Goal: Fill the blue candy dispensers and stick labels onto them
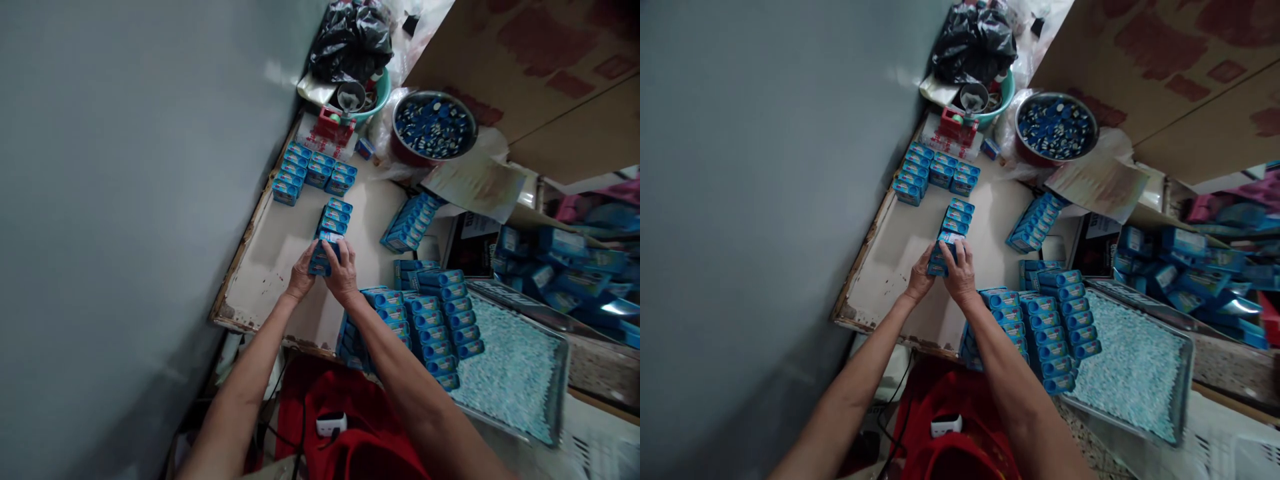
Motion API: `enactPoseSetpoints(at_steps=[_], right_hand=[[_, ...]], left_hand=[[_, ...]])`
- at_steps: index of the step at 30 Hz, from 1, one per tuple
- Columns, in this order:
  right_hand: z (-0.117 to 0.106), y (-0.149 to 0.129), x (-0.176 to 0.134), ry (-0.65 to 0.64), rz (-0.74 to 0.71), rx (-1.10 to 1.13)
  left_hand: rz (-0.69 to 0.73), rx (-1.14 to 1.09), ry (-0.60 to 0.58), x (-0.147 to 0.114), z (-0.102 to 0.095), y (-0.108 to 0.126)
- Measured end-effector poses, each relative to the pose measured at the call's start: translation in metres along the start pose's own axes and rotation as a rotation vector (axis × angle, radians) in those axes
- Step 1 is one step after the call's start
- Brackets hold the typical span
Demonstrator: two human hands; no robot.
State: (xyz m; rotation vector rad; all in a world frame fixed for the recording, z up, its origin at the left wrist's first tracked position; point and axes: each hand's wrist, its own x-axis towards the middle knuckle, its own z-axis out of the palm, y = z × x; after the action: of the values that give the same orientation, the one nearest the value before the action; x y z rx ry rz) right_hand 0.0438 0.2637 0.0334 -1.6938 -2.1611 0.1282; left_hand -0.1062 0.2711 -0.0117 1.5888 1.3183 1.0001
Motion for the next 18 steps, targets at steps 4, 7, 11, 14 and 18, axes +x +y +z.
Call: enactPoseSetpoints(at_steps=[4, 7, 11, 14, 18], right_hand=[[0.01, -0.002, -0.001, -0.03, 0.034, -0.001], [0.012, -0.001, 0.0, -0.07, 0.104, 0.009], [0.004, -0.003, 0.015, -0.182, 0.138, 0.003], [-0.002, -0.007, 0.032, -0.247, 0.184, -0.093], [0.006, -0.004, 0.041, -0.235, 0.267, -0.216]], left_hand=[[0.034, 0.05, 0.005, 0.001, -0.001, -0.011], [0.045, 0.097, -0.043, 0.001, 0.001, -0.017], [0.016, 0.224, -0.019, 0.005, 0.002, -0.019], [-0.021, 0.246, -0.019, 0.015, 0.002, -0.019], [-0.094, 0.17, -0.059, 0.027, 0.01, -0.015]])
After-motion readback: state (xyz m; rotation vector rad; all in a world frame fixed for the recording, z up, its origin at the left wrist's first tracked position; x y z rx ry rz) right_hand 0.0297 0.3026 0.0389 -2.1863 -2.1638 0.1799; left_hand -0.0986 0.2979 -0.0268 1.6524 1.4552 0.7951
